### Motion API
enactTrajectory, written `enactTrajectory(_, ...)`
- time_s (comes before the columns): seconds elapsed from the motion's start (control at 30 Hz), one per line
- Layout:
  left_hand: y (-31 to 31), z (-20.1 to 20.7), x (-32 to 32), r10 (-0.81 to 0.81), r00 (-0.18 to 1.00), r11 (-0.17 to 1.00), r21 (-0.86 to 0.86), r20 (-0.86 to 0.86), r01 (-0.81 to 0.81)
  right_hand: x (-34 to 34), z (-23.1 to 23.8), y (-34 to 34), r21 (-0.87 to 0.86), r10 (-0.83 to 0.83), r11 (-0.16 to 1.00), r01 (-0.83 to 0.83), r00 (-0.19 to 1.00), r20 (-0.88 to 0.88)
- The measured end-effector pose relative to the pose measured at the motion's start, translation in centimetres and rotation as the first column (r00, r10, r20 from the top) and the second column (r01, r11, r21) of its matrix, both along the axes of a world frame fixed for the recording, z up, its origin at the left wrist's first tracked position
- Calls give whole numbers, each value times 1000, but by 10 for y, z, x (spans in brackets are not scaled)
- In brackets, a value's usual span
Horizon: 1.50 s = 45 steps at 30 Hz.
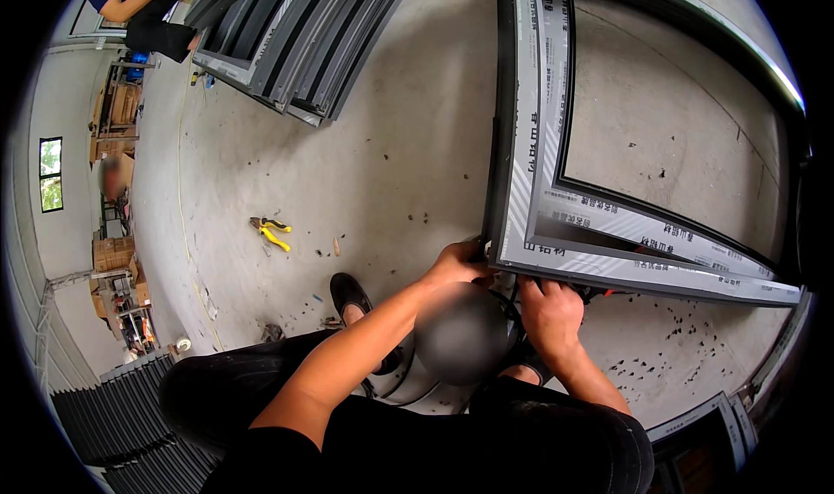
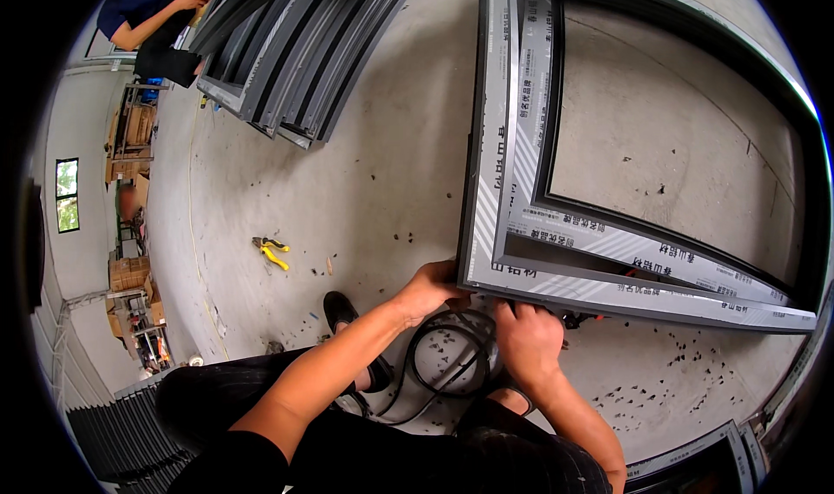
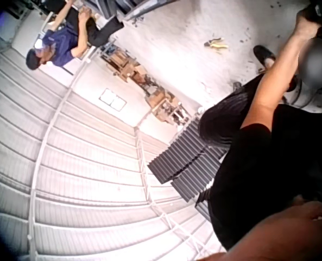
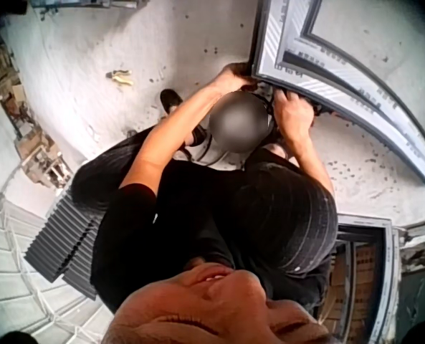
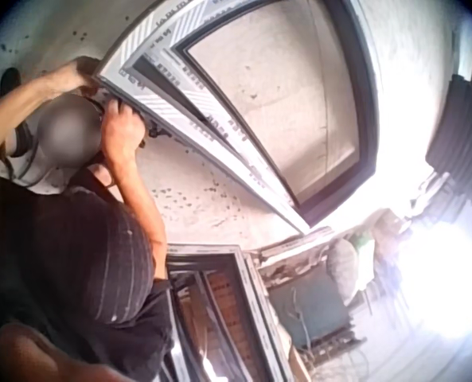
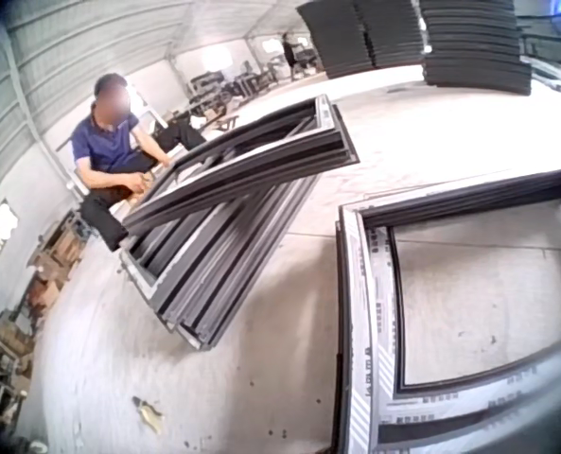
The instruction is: The person installs a rubber seal into a metal window frame. They press the rubber strip into the frame groove by hand and use pliers to cut the strip.
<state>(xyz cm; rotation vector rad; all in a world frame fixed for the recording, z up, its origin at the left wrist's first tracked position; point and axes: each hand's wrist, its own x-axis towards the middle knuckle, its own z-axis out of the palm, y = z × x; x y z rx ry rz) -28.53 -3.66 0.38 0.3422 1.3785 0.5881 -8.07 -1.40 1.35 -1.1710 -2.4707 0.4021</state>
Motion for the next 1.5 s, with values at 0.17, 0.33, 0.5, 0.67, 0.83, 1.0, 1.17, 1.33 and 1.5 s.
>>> enactTrajectory(0.17, -14, -3, 12, 214, 972, 976, 19, 95, -217, 0, 5, 1, -21, 1, 1000, -1, 1000, -1)
enactTrajectory(0.33, -35, -8, 38, 488, 851, 873, -105, 194, -476, 21, 33, 8, -110, 100, 989, -94, 994, 51)
enactTrajectory(0.5, -38, -5, 31, 460, 845, 886, -83, 272, -456, 89, 75, 43, 158, 54, 986, -56, 998, 18)
enactTrajectory(0.67, -33, 4, 21, 368, 924, 927, 40, 99, -374, 148, 71, 115, 144, -230, 968, 206, 956, 183)
enactTrajectory(0.83, -35, -5, 17, 297, 955, 954, 34, -13, -296, 155, 53, 117, 38, -252, 968, 249, 960, 122)
enactTrajectory(1.0, -27, -7, -16, 242, 914, 970, -73, 325, -230, 108, 51, 47, 268, 110, 961, -63, 981, -162)
enactTrajectory(1.17, -18, 3, -23, 224, 918, 974, -93, 328, -204, 74, 25, -5, -109, -18, 994, 19, 1000, 8)
enactTrajectory(1.33, -24, -13, -17, 117, 979, 990, 56, 164, -128, 65, -13, -18, -189, -132, 973, 134, 991, 24)
enactTrajectory(1.5, -21, -5, -18, 137, 961, 988, 38, 241, -150, 57, -24, -21, -271, -180, 950, 155, 981, -71)
